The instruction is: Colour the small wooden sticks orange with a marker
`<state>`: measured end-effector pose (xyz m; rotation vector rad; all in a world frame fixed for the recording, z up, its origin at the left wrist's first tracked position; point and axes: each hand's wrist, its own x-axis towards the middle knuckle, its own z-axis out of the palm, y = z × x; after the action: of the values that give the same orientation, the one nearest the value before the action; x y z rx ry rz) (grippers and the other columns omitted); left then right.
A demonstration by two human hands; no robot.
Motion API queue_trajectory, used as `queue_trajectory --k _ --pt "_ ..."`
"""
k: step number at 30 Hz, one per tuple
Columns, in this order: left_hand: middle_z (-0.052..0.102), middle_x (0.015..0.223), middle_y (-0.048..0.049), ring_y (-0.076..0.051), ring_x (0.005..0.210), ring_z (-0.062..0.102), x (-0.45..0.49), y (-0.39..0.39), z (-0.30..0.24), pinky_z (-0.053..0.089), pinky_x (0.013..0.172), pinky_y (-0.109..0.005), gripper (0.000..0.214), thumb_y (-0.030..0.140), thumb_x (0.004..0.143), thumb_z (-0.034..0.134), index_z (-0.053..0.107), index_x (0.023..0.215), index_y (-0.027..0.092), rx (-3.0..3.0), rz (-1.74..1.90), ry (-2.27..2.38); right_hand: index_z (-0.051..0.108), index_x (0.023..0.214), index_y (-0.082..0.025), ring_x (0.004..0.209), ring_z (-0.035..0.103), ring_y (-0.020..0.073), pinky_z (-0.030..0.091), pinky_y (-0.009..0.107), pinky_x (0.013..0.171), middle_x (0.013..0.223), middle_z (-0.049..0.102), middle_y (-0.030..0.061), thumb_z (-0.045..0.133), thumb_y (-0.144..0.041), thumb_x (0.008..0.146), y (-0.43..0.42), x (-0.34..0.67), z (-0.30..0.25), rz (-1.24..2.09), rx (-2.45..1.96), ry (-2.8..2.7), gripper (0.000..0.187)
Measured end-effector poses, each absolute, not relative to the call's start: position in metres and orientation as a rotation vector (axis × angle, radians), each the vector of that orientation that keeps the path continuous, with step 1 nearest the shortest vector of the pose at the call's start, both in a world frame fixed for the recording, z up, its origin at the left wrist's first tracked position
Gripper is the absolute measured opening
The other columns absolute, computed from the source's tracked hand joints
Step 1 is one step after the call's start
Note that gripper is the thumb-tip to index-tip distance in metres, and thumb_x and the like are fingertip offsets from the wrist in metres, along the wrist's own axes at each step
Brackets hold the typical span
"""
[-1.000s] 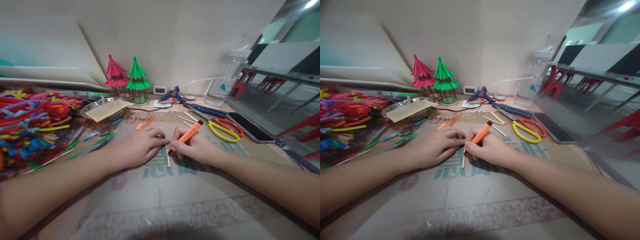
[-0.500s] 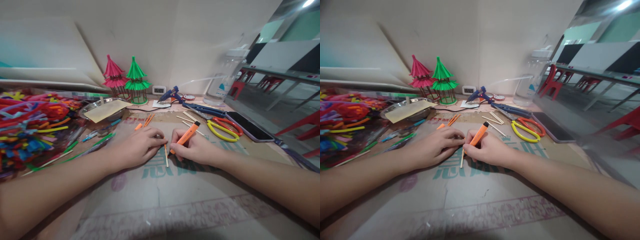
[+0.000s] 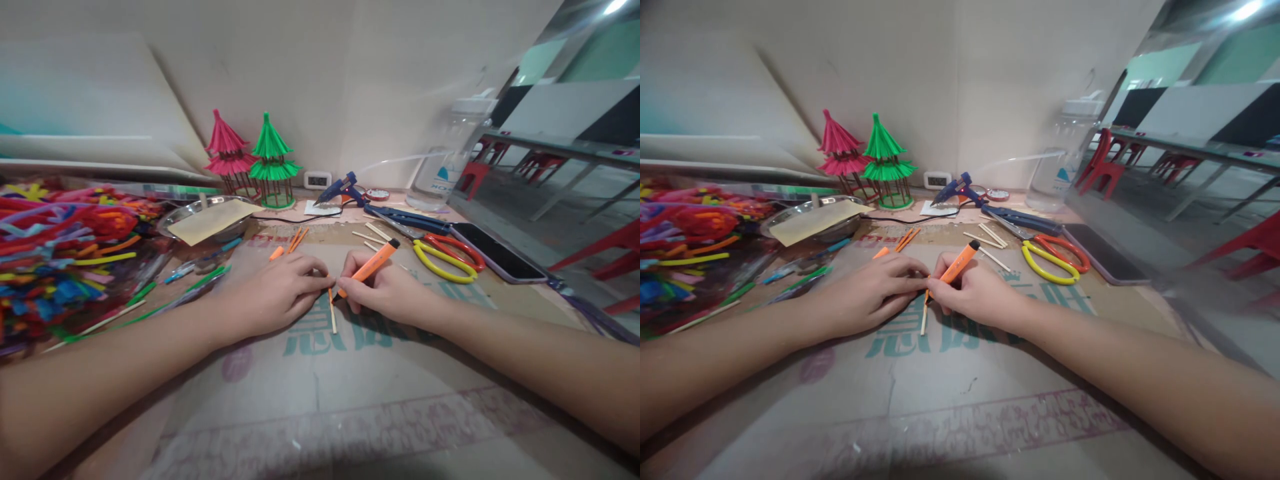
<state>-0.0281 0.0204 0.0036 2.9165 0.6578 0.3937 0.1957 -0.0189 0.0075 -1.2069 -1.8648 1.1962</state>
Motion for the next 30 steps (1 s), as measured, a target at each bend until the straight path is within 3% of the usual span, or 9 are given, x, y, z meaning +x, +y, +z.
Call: queue_trajectory --k 11,30 --pt "0.065 0.119 -0.0128 -0.025 0.108 0.061 -0.027 0.0195 0.0053 0.051 0.096 -0.043 0.038 0.019 0.101 0.04 0.069 0.126 0.019 2.919 0.384 0.65 0.05 0.079 -0.024 0.054 0.055 0.0123 0.042 0.024 0.052 0.059 0.06 -0.0046 0.059 -0.03 0.091 -0.0169 0.1948 0.0057 1.097 -1.207 -1.849 0.016" --pt "0.065 0.122 -0.013 -0.025 0.111 0.061 -0.0265 0.0203 0.0033 0.051 0.099 -0.043 0.036 0.02 0.101 0.042 0.071 0.123 0.019 2.911 0.411 0.657 0.049 0.077 -0.023 0.05 0.054 0.0113 0.042 0.023 0.05 0.055 0.059 -0.0056 0.062 -0.027 0.087 -0.0204 0.1962 0.0096 1.239 -1.184 -1.905 0.016"
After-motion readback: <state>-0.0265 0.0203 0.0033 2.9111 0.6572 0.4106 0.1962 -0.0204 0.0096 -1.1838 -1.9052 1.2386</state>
